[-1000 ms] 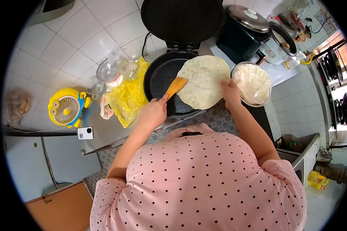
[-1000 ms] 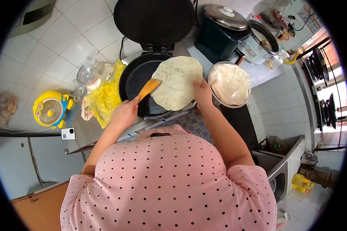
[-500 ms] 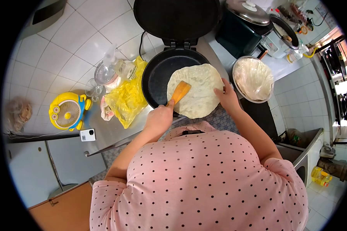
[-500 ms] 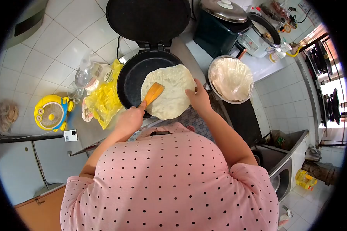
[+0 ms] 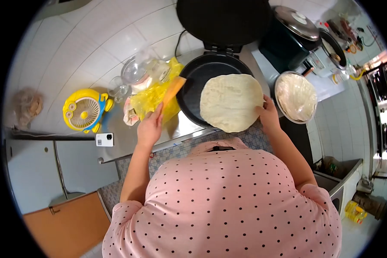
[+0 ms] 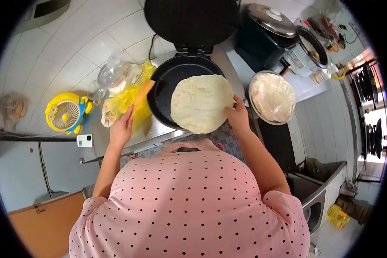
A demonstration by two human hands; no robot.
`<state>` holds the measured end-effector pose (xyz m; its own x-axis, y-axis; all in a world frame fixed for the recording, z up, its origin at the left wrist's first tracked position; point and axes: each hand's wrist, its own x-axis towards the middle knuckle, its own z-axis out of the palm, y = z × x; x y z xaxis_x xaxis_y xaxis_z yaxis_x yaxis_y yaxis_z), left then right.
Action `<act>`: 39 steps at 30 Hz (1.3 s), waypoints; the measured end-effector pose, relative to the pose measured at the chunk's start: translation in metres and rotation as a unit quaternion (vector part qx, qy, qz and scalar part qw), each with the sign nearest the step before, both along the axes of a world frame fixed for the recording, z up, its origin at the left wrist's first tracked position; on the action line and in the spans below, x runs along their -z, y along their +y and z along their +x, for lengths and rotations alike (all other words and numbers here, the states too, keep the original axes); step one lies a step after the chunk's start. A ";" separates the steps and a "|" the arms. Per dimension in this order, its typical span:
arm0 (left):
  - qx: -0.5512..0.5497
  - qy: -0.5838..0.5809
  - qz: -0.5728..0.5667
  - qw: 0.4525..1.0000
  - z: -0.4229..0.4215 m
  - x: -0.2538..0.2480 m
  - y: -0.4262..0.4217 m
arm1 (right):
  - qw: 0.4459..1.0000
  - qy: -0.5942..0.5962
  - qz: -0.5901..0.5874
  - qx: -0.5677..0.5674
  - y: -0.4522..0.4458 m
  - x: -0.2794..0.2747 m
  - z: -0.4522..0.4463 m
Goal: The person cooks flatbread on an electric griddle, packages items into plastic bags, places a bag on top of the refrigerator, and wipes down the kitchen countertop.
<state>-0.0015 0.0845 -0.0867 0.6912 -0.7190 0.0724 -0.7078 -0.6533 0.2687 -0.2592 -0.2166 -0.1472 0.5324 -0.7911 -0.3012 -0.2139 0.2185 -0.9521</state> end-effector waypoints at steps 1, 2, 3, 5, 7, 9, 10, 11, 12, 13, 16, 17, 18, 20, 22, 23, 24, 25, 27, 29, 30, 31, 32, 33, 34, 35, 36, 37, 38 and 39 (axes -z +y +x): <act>-0.028 0.017 -0.019 0.999 0.008 0.006 0.015 | 1.000 -0.010 0.008 0.008 0.001 0.000 0.001; -0.043 0.016 -0.010 0.999 0.017 0.016 0.028 | 0.999 -0.020 0.017 0.020 0.002 0.000 0.002; -0.054 0.015 -0.002 0.998 0.026 0.028 0.039 | 0.999 -0.024 0.023 0.020 0.003 -0.001 0.003; -0.053 0.007 0.005 0.999 0.043 0.057 0.056 | 0.998 -0.040 0.015 0.038 0.007 0.003 0.008; -0.013 -0.004 -0.007 1.000 0.057 0.083 0.054 | 0.998 -0.044 0.002 0.049 0.005 0.011 0.007; 0.013 -0.035 -0.010 0.999 0.056 0.087 0.048 | 0.998 -0.005 -0.019 0.067 0.003 0.019 0.008; 0.020 -0.144 0.023 0.989 0.046 0.078 0.042 | 0.996 0.029 -0.028 0.085 0.004 0.017 0.009; 0.029 -0.187 -0.017 0.982 0.040 0.074 0.040 | 0.993 0.033 -0.038 0.103 0.010 0.012 0.010; 0.054 -0.129 -0.057 0.989 0.036 0.067 0.033 | 0.992 0.035 -0.044 0.113 0.015 0.008 0.012; 0.074 -0.070 -0.088 0.991 0.030 0.057 0.031 | 0.991 0.041 -0.039 0.123 0.021 0.001 0.012; 0.135 0.028 -0.179 0.974 0.010 0.048 0.016 | 0.990 0.053 -0.026 0.131 0.030 -0.006 0.014; 0.159 0.044 -0.195 0.967 0.002 0.045 0.008 | 0.989 0.056 -0.028 0.134 0.028 0.000 0.013; 0.183 0.062 -0.212 0.958 -0.007 0.041 -0.003 | 0.988 0.060 -0.031 0.136 0.026 0.003 0.012; 0.228 0.079 -0.247 0.939 -0.025 0.029 -0.018 | 0.989 -0.010 -0.026 0.148 0.035 -0.013 0.019; 0.278 0.098 -0.275 0.915 -0.037 0.023 -0.032 | 0.980 -0.075 -0.011 0.182 0.036 -0.038 0.019; 0.294 0.115 -0.287 0.904 -0.044 0.016 -0.039 | 0.973 -0.106 0.002 0.207 0.031 -0.051 0.017; 0.308 0.117 -0.279 0.902 -0.050 0.008 -0.042 | 0.963 -0.138 0.017 0.231 0.024 -0.058 0.014; 0.322 0.116 -0.272 0.899 -0.055 0.001 -0.046 | 0.945 -0.188 0.012 0.267 0.013 -0.061 0.004; 0.347 0.125 -0.273 0.888 -0.069 -0.016 -0.055 | 0.914 -0.236 0.020 0.330 -0.012 -0.063 -0.032; 0.366 0.131 -0.282 0.877 -0.083 -0.025 -0.064 | 0.872 -0.288 0.012 0.396 -0.037 -0.057 -0.066; 0.374 0.135 -0.286 0.872 -0.091 -0.027 -0.068 | 0.855 -0.310 0.004 0.416 -0.052 -0.046 -0.084; 0.380 0.136 -0.284 0.870 -0.098 -0.025 -0.074 | 0.858 -0.248 0.007 0.449 -0.067 -0.032 -0.100; 0.388 0.134 -0.284 0.867 -0.102 -0.023 -0.081 | 0.875 -0.199 0.015 0.442 -0.077 -0.023 -0.106; 0.395 0.139 -0.282 0.863 -0.109 -0.019 -0.085 | 0.889 -0.143 0.025 0.435 -0.080 -0.014 -0.117; 0.404 0.138 -0.279 0.860 -0.112 -0.017 -0.092 | 0.899 -0.092 0.036 0.427 -0.084 -0.003 -0.123; 0.411 0.130 -0.273 0.860 -0.116 -0.018 -0.098 | 0.904 -0.055 0.060 0.419 -0.090 0.010 -0.127; 0.415 0.132 -0.265 0.860 -0.123 -0.021 -0.103 | 0.907 -0.014 0.086 0.412 -0.093 0.022 -0.131; 0.421 0.133 -0.258 0.860 -0.126 -0.025 -0.108 | 0.915 0.018 0.059 0.398 -0.094 0.036 -0.132; 0.429 0.135 -0.251 0.857 -0.129 -0.028 -0.113 | 0.913 0.038 0.037 0.404 -0.096 0.053 -0.135; 0.433 0.151 -0.244 0.855 -0.131 -0.029 -0.114 | 0.913 -0.005 0.017 0.407 -0.085 0.055 -0.136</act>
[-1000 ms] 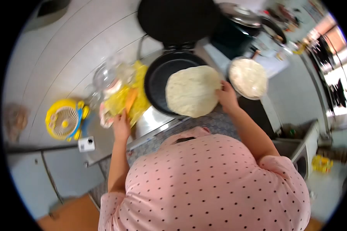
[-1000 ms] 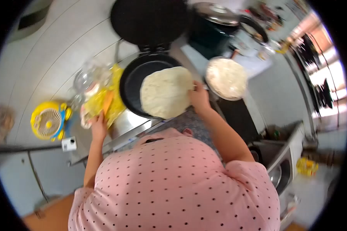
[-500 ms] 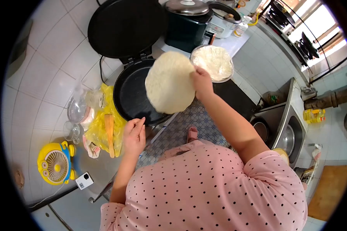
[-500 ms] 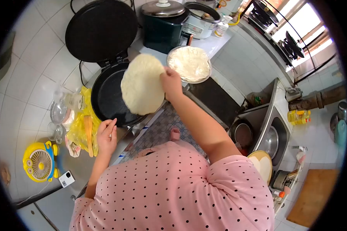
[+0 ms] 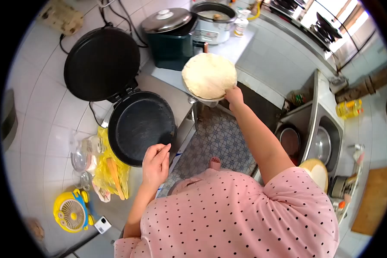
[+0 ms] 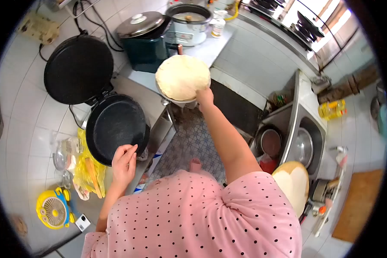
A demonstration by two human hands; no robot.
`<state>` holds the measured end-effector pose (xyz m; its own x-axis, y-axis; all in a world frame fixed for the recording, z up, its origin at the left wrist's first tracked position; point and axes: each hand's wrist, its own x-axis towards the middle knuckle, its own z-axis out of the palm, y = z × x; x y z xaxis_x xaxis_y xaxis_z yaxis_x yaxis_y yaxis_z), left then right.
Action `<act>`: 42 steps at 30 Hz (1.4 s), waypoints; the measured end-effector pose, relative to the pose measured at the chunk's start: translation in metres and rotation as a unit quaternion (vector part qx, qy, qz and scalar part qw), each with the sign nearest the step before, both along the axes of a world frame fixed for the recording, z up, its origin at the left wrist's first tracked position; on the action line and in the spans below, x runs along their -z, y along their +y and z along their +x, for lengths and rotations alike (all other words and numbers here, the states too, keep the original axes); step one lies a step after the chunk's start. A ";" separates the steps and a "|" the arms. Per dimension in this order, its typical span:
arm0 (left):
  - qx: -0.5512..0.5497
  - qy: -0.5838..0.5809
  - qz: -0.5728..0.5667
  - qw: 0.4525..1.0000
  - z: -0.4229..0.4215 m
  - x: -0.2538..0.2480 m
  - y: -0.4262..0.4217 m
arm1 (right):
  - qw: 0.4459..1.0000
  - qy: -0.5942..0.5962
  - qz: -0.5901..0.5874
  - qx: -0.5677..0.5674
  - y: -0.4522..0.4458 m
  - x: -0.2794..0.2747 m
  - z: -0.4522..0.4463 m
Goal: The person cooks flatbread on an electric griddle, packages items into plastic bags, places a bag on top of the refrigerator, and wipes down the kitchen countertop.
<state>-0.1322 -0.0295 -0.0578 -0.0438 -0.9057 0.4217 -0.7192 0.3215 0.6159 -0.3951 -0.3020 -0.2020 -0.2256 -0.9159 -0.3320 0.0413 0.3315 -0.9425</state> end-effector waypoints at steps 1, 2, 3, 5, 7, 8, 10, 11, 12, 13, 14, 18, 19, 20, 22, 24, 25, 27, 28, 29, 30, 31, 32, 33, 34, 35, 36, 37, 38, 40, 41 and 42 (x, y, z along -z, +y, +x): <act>0.010 0.012 0.009 1.000 -0.002 -0.001 -0.001 | 0.999 -0.028 -0.040 0.005 0.013 -0.009 0.002; 0.025 0.024 0.015 0.999 -0.004 -0.002 -0.003 | 1.000 -0.004 -0.024 -0.002 0.028 -0.021 0.000; 0.045 0.025 0.016 0.999 -0.005 -0.003 -0.004 | 1.000 0.019 -0.008 -0.003 0.049 -0.038 -0.001; 0.112 0.029 0.019 0.993 -0.011 -0.006 -0.008 | 0.996 0.057 -0.060 0.031 0.098 -0.053 0.003; 0.169 0.022 0.033 0.985 -0.021 -0.002 -0.010 | 0.990 0.068 -0.108 0.058 0.150 -0.056 0.001; 0.198 0.019 0.040 0.979 -0.029 0.001 -0.009 | 0.989 0.046 -0.124 0.068 0.175 -0.054 0.001; 0.271 0.017 0.052 0.961 -0.043 0.013 -0.001 | 0.988 0.025 -0.117 0.092 0.241 -0.058 -0.007; 0.312 0.027 0.071 0.947 -0.055 0.021 0.005 | 0.990 0.021 -0.100 0.102 0.270 -0.062 -0.009; 0.348 0.035 0.088 0.933 -0.067 0.028 0.010 | 0.981 0.077 -0.129 0.119 0.294 -0.042 -0.016; 0.380 0.041 0.105 0.918 -0.078 0.031 0.018 | 0.981 0.088 -0.110 0.136 0.322 -0.042 -0.021; 0.404 0.052 0.153 0.900 -0.092 0.031 0.027 | 0.979 0.099 -0.092 0.152 0.348 -0.045 -0.030; 0.514 0.010 0.142 0.846 -0.149 0.030 0.062 | 0.958 0.109 -0.064 0.258 0.445 -0.050 -0.069; 0.541 0.007 0.149 0.828 -0.162 0.032 0.073 | 0.951 0.110 -0.061 0.282 0.467 -0.050 -0.079; 0.563 0.004 0.156 0.811 -0.175 0.037 0.080 | 0.936 0.114 -0.065 0.326 0.487 -0.048 -0.090; 0.596 -0.013 0.166 0.786 -0.200 0.037 0.098 | 0.904 0.121 -0.076 0.402 0.528 -0.039 -0.116; 0.616 -0.040 0.170 0.768 -0.228 0.035 0.117 | 0.884 0.170 0.007 0.436 0.570 -0.045 -0.149; 0.628 -0.047 0.166 0.759 -0.243 0.035 0.128 | 0.873 0.154 0.018 0.463 0.591 -0.043 -0.167; 0.646 -0.059 0.158 0.744 -0.277 0.037 0.147 | 0.839 0.193 0.008 0.509 0.624 -0.017 -0.212; 0.650 -0.068 0.177 0.736 -0.292 0.038 0.158 | 0.824 0.194 -0.021 0.532 0.638 0.002 -0.238; 0.654 -0.075 0.196 0.727 -0.310 0.039 0.170 | 0.823 0.217 0.006 0.526 0.652 0.003 -0.264; 0.657 -0.083 0.215 0.718 -0.327 0.041 0.181 | 0.821 0.238 0.033 0.518 0.665 0.006 -0.289; 0.661 -0.085 0.223 0.711 -0.343 0.045 0.191 | 0.820 0.257 0.060 0.508 0.673 0.010 -0.311; 0.665 -0.086 0.233 0.704 -0.358 0.049 0.201 | 0.813 0.299 0.074 0.494 0.681 0.012 -0.333; 0.669 -0.087 0.242 0.698 -0.373 0.053 0.209 | 0.805 0.340 0.087 0.479 0.684 0.013 -0.353; 0.667 -0.090 0.249 0.697 -0.387 0.056 0.216 | 0.796 0.380 0.097 0.462 0.686 0.016 -0.372; 0.665 -0.104 0.256 0.694 -0.402 0.058 0.220 | 0.790 0.404 0.119 0.445 0.687 0.016 -0.390; 0.662 -0.119 0.264 0.691 -0.415 0.061 0.223 | 0.784 0.427 0.142 0.427 0.686 0.015 -0.402; 0.660 -0.134 0.273 0.687 -0.426 0.064 0.225 | 0.777 0.450 0.163 0.409 0.684 0.015 -0.410; 0.646 -0.125 0.294 0.693 -0.436 0.069 0.227 | 0.789 0.424 0.207 0.393 0.684 0.013 -0.418; 0.642 -0.124 0.311 0.690 -0.452 0.077 0.227 | 0.794 0.418 0.214 0.385 0.683 0.021 -0.428; 0.640 -0.121 0.319 0.688 -0.458 0.081 0.227 | 0.796 0.416 0.218 0.381 0.683 0.023 -0.432; 0.629 -0.114 0.339 0.690 -0.462 0.087 0.227 | 0.802 0.409 0.223 0.373 0.683 0.023 -0.433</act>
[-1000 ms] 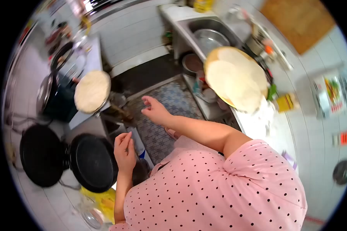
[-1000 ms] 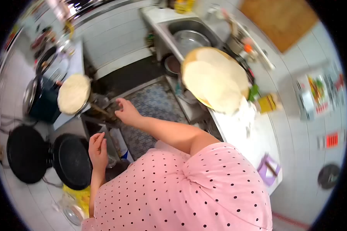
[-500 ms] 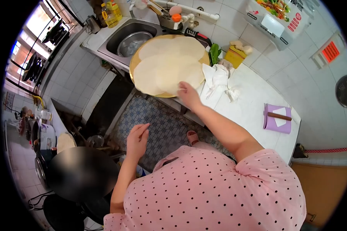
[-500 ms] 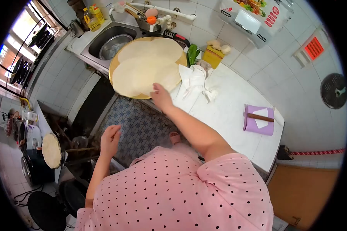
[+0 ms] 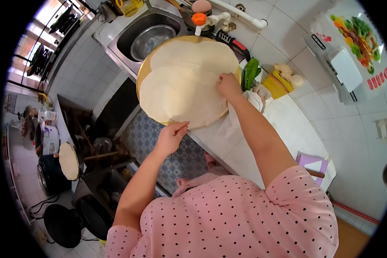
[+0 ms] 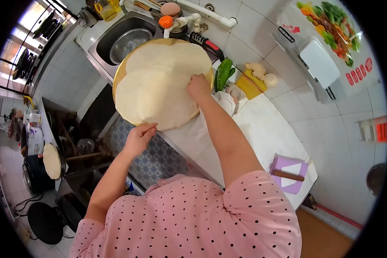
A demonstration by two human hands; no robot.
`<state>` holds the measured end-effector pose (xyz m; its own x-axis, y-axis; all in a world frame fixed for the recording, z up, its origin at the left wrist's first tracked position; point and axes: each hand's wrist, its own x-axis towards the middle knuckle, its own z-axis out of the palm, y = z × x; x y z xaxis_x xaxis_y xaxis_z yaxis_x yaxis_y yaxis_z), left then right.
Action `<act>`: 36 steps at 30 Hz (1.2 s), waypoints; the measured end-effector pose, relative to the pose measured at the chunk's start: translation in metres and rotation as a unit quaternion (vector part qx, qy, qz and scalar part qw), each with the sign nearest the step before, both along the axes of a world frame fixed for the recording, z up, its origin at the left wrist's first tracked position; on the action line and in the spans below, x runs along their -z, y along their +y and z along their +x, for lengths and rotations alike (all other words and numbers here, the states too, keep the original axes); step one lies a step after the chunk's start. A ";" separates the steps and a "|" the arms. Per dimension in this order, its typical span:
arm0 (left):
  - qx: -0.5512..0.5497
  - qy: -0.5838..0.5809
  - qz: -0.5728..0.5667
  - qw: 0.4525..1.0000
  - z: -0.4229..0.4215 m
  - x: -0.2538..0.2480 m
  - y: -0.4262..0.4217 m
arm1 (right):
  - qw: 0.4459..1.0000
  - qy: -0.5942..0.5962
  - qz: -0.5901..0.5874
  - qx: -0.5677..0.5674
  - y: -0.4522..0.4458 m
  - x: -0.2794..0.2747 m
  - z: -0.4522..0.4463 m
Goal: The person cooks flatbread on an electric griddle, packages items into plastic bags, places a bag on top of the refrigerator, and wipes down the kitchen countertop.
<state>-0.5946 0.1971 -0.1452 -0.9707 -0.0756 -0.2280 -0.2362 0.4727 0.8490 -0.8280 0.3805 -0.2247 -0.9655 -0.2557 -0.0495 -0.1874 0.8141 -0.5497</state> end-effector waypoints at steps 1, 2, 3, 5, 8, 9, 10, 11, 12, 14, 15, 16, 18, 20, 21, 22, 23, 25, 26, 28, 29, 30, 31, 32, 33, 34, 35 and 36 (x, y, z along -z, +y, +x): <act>-0.014 -0.010 0.016 1.000 -0.004 0.008 0.000 | 1.000 -0.011 0.003 -0.005 0.000 -0.001 -0.001; -0.027 -0.019 0.033 0.999 -0.008 0.013 -0.001 | 1.000 -0.021 0.007 -0.009 -0.001 -0.003 -0.002; -0.034 -0.039 0.041 0.998 -0.013 0.013 -0.001 | 1.000 -0.023 0.002 -0.012 -0.001 0.000 -0.005; -0.046 -0.078 0.057 0.994 -0.023 0.013 0.000 | 1.000 -0.026 -0.008 -0.015 0.000 0.005 -0.009; -0.091 -0.127 0.142 0.977 -0.037 0.025 0.000 | 0.998 -0.048 -0.013 -0.028 0.000 0.003 -0.013; -0.115 -0.139 0.187 0.966 -0.042 0.025 0.000 | 0.998 -0.044 -0.031 -0.032 -0.001 0.003 -0.013; -0.139 -0.151 0.232 0.951 -0.046 0.026 0.000 | 0.997 -0.041 -0.048 -0.035 -0.001 0.004 -0.014; -0.161 -0.162 0.277 0.933 -0.050 0.027 0.001 | 0.996 -0.037 -0.065 -0.039 -0.002 0.004 -0.013; -0.205 -0.144 0.338 0.907 -0.053 0.029 0.002 | 0.992 -0.031 -0.110 -0.048 -0.004 0.001 -0.008; -0.288 -0.106 0.453 0.837 -0.058 0.036 0.003 | 0.978 -0.018 -0.198 -0.066 -0.014 -0.014 0.011; -0.323 -0.091 0.493 0.803 -0.060 0.042 0.004 | 0.972 -0.024 -0.215 -0.093 -0.020 -0.028 0.026; -0.358 -0.075 0.532 0.764 -0.060 0.048 0.005 | 0.965 -0.030 -0.232 -0.121 -0.027 -0.046 0.046; -0.385 -0.055 0.609 0.691 -0.058 0.052 0.006 | 0.956 -0.116 -0.216 -0.163 -0.042 -0.081 0.090; -0.373 -0.044 0.683 0.626 -0.048 0.052 0.008 | 0.935 -0.129 -0.136 -0.300 -0.050 -0.098 0.132; -0.302 -0.021 0.745 0.595 -0.041 0.067 0.003 | 0.905 -0.089 -0.191 -0.368 -0.047 -0.098 0.155; -0.229 0.004 0.797 0.559 -0.031 0.092 -0.006 | 0.865 -0.051 -0.246 -0.433 -0.043 -0.098 0.174; -0.153 0.031 0.840 0.519 -0.021 0.106 -0.010 | 0.853 -0.149 -0.252 -0.433 -0.036 -0.100 0.186; -0.219 0.069 0.825 0.516 -0.017 0.071 -0.004 | 0.804 -0.336 -0.254 -0.419 -0.018 -0.107 0.196; -0.254 0.077 0.818 0.510 -0.016 0.059 -0.006 | 0.780 -0.415 -0.258 -0.392 -0.011 -0.095 0.198; -0.237 0.117 0.818 0.512 -0.005 0.041 -0.014 | 0.713 -0.563 -0.254 -0.331 -0.002 -0.047 0.200; -0.183 0.148 0.820 0.522 0.005 0.033 -0.020 | 0.674 -0.618 -0.307 -0.263 -0.009 -0.033 0.201; -0.129 0.180 0.816 0.534 0.015 0.022 -0.026 | 0.626 -0.666 -0.356 -0.194 -0.021 -0.021 0.200; -0.164 0.186 0.809 0.532 0.024 0.000 -0.030 | 0.570 -0.708 -0.397 -0.124 -0.039 -0.028 0.198; -0.201 0.194 0.801 0.530 0.035 -0.025 -0.032 | 0.556 -0.663 -0.473 -0.164 -0.053 -0.038 0.198; -0.240 0.204 0.790 0.526 0.047 -0.045 -0.037 | 0.473 -0.660 -0.546 -0.207 -0.071 -0.036 0.198; -0.225 0.232 0.779 0.537 0.062 -0.057 -0.045 | 0.380 -0.651 -0.610 -0.244 -0.089 -0.033 0.197; -0.243 0.245 0.768 0.540 0.079 -0.064 -0.052 | 0.279 -0.637 -0.664 -0.273 -0.105 -0.031 0.200; -0.261 0.259 0.755 0.543 0.097 -0.071 -0.060 | 0.285 -0.641 -0.654 -0.281 -0.119 -0.040 0.206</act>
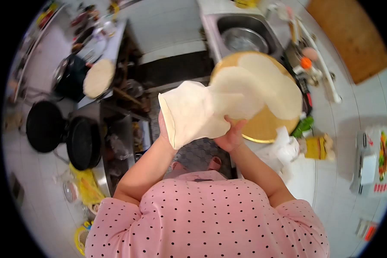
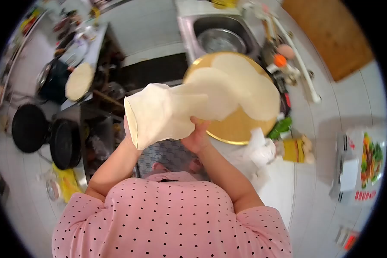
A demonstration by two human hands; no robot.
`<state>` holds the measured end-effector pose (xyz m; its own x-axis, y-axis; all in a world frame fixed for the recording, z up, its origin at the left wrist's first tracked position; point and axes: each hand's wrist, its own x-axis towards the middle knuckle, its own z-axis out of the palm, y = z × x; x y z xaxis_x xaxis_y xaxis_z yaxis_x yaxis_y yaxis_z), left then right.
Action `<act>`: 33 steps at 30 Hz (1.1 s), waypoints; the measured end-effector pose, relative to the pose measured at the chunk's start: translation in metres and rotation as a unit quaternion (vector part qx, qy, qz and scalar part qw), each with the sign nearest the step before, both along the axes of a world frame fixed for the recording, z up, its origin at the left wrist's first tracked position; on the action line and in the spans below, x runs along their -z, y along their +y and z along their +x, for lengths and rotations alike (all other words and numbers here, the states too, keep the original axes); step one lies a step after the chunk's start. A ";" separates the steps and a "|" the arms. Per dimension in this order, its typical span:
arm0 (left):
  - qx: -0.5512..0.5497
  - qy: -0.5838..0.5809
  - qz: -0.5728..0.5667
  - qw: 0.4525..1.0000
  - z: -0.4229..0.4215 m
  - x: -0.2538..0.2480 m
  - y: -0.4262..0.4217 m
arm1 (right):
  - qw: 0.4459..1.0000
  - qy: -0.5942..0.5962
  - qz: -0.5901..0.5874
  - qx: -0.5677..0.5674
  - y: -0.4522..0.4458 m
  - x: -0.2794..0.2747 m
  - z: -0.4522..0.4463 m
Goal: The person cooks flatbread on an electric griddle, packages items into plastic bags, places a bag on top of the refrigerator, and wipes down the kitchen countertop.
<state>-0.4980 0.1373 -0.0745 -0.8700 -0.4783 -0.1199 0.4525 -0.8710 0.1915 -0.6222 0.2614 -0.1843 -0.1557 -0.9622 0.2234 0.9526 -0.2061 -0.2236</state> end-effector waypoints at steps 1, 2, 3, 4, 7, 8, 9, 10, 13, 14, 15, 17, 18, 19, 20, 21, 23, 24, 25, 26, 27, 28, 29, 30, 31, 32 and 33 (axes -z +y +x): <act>-0.025 -0.010 -0.008 1.000 0.019 -0.006 -0.007 | 1.000 0.011 0.002 -0.011 -0.013 -0.016 0.005; -0.053 -0.019 -0.015 0.998 0.039 -0.012 -0.014 | 0.999 0.024 0.004 -0.024 -0.029 -0.027 0.011; -0.083 -0.028 -0.021 0.996 0.060 -0.017 -0.020 | 0.997 0.032 0.050 -0.052 -0.043 -0.031 0.020; -0.117 -0.035 -0.026 0.992 0.085 -0.021 -0.027 | 0.991 0.045 0.096 -0.082 -0.056 -0.034 0.033; -0.201 -0.047 -0.008 0.979 0.167 -0.019 -0.046 | 0.970 0.079 0.183 -0.137 -0.093 -0.054 0.083; -0.216 -0.038 0.003 0.976 0.194 -0.010 -0.052 | 0.967 0.072 0.181 -0.165 -0.105 -0.067 0.100; -0.230 -0.025 0.016 0.973 0.222 -0.001 -0.057 | 0.961 0.088 0.183 -0.189 -0.119 -0.071 0.118; -0.246 -0.012 0.017 0.969 0.249 -0.007 -0.059 | 0.954 0.105 0.188 -0.209 -0.133 -0.075 0.136; -0.273 0.013 0.024 0.962 0.304 -0.023 -0.059 | 0.931 0.147 0.202 -0.266 -0.171 -0.099 0.182; -0.287 0.015 0.027 0.957 0.320 -0.022 -0.060 | 0.924 0.167 0.204 -0.278 -0.183 -0.106 0.197; -0.300 0.014 0.032 0.953 0.336 -0.022 -0.061 | 0.916 0.186 0.206 -0.289 -0.194 -0.110 0.214; -0.347 -0.014 0.047 0.937 0.359 -0.023 -0.059 | 0.899 0.202 0.219 -0.322 -0.215 -0.117 0.240; -0.368 -0.024 0.051 0.928 0.369 -0.020 -0.057 | 0.890 0.209 0.228 -0.336 -0.224 -0.119 0.252; -0.389 -0.036 0.055 0.919 0.378 -0.018 -0.053 | 0.882 0.220 0.240 -0.342 -0.231 -0.122 0.261; -0.420 -0.046 0.070 0.903 0.386 -0.015 -0.052 | 0.874 0.230 0.251 -0.346 -0.238 -0.125 0.272; -0.448 -0.056 0.076 0.889 0.394 -0.013 -0.050 | 0.867 0.240 0.262 -0.350 -0.246 -0.127 0.283; -0.502 -0.077 0.085 0.857 0.408 -0.012 -0.051 | 0.853 0.259 0.284 -0.352 -0.265 -0.123 0.307; -0.514 -0.074 0.063 0.853 0.414 -0.016 -0.055 | 0.847 0.268 0.294 -0.353 -0.277 -0.123 0.319; -0.522 -0.078 0.055 0.847 0.422 -0.020 -0.062 | 0.848 0.263 0.283 -0.362 -0.291 -0.126 0.331; -0.532 -0.081 0.048 0.841 0.431 -0.026 -0.073 | 0.849 0.259 0.272 -0.372 -0.307 -0.130 0.344; -0.543 -0.085 0.044 0.834 0.438 -0.033 -0.085 | 0.847 0.256 0.263 -0.383 -0.324 -0.133 0.357; -0.552 -0.118 0.040 0.825 0.444 -0.047 -0.098 | 0.854 0.255 0.231 -0.389 -0.340 -0.144 0.372; -0.564 -0.116 0.031 0.817 0.454 -0.052 -0.113 | 0.859 0.253 0.200 -0.397 -0.356 -0.153 0.384; -0.576 -0.109 0.003 0.810 0.462 -0.055 -0.127 | 0.862 0.238 0.178 -0.411 -0.377 -0.150 0.394; -0.589 -0.103 -0.025 0.801 0.469 -0.059 -0.139 | 0.860 0.236 0.150 -0.427 -0.393 -0.154 0.403; -0.595 -0.126 -0.012 0.794 0.476 -0.060 -0.149 | 0.857 0.251 0.159 -0.421 -0.406 -0.156 0.411; -0.598 -0.149 0.003 0.787 0.482 -0.056 -0.158 | 0.854 0.266 0.171 -0.413 -0.417 -0.156 0.418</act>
